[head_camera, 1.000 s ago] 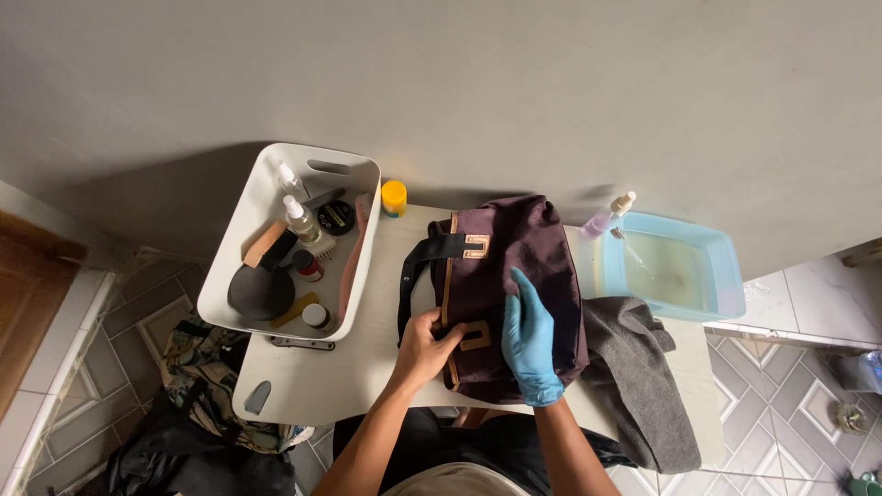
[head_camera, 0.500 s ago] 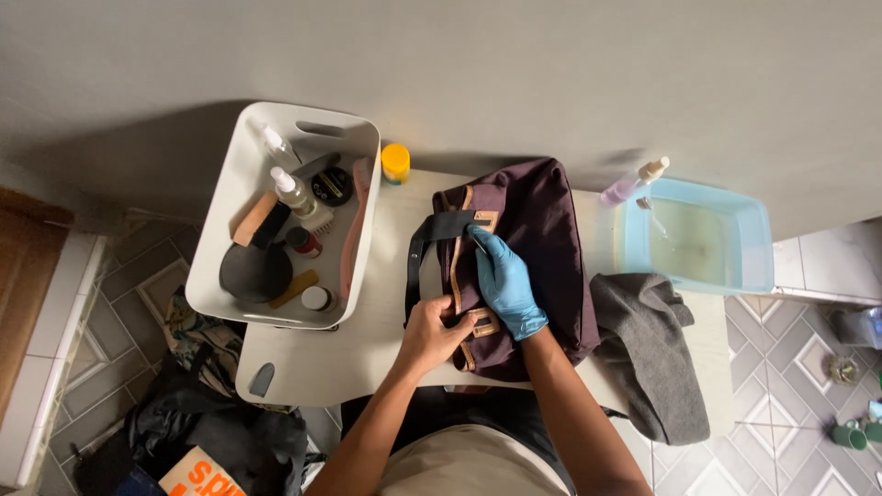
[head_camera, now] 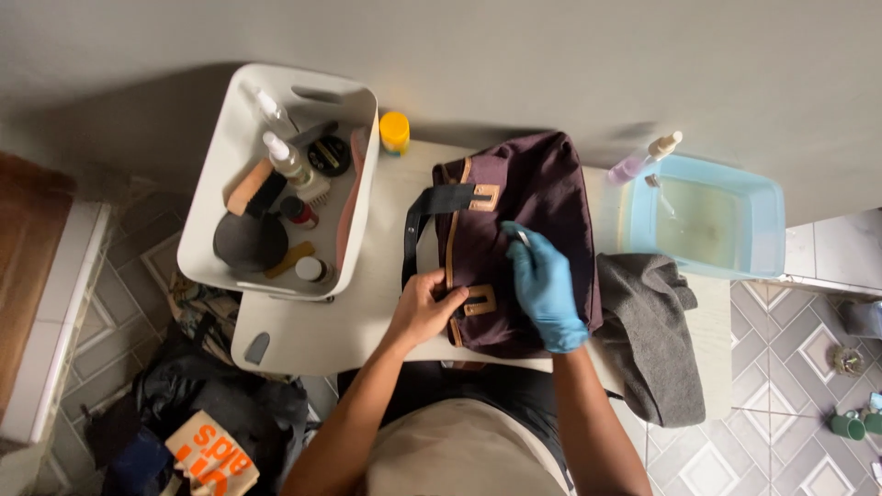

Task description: The person uses a pair of tweezers to carefully remove small debris or threads from the leather patches and fabric of a purple bag. The person repeatedly lifts the bag to access different areas and continues the cleaning process.

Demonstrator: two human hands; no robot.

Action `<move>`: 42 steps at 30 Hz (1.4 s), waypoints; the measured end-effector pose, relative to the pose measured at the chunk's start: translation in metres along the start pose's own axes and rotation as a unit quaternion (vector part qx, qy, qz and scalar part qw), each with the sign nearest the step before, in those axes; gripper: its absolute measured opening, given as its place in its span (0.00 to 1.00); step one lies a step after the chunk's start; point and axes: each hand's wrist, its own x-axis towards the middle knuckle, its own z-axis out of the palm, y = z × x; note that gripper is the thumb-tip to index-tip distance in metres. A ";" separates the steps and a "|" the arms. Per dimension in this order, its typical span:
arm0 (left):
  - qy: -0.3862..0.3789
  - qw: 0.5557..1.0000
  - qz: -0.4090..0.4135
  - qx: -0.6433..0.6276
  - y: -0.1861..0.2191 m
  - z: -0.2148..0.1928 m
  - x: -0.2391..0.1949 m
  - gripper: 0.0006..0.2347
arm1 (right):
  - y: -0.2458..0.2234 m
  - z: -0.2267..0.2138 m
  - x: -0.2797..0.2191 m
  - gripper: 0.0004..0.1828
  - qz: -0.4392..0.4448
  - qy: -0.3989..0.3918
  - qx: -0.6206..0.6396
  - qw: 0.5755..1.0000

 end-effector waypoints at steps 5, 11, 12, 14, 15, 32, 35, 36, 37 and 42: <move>0.140 0.971 0.102 0.166 0.033 0.016 -0.012 0.14 | 0.040 -0.038 -0.025 0.18 -0.017 0.022 -0.032 0.999; 0.145 0.842 0.356 0.379 0.073 0.039 0.044 0.12 | 0.072 -0.019 -0.036 0.18 -0.050 0.014 -0.041 0.998; 0.058 0.839 0.378 0.386 0.072 0.042 0.060 0.12 | 0.076 -0.013 -0.037 0.18 -0.071 0.009 -0.069 0.995; 0.035 0.830 0.305 0.467 0.067 0.032 0.085 0.18 | 0.076 -0.015 -0.038 0.19 -0.071 0.003 -0.069 0.995; 0.009 0.809 0.232 0.540 0.065 0.027 0.098 0.25 | 0.076 -0.016 -0.038 0.19 -0.070 0.002 -0.071 0.995; -0.043 0.814 0.211 0.539 0.040 0.051 0.028 0.36 | 0.088 -0.010 -0.040 0.19 -0.077 0.066 -0.033 0.994; -0.057 0.831 0.247 0.496 0.025 0.052 0.003 0.33 | 0.085 -0.008 -0.038 0.22 -0.069 0.087 -0.040 0.993; -0.054 0.841 0.252 0.476 0.025 0.049 -0.001 0.32 | 0.085 -0.007 -0.037 0.23 -0.074 0.091 -0.038 0.992; -0.052 0.836 0.262 0.479 0.026 0.049 0.003 0.32 | 0.091 -0.005 -0.035 0.23 -0.080 0.100 -0.038 0.991; -0.070 0.855 0.208 0.470 0.037 0.048 0.018 0.35 | 0.103 0.000 -0.038 0.25 -0.055 0.109 -0.047 0.991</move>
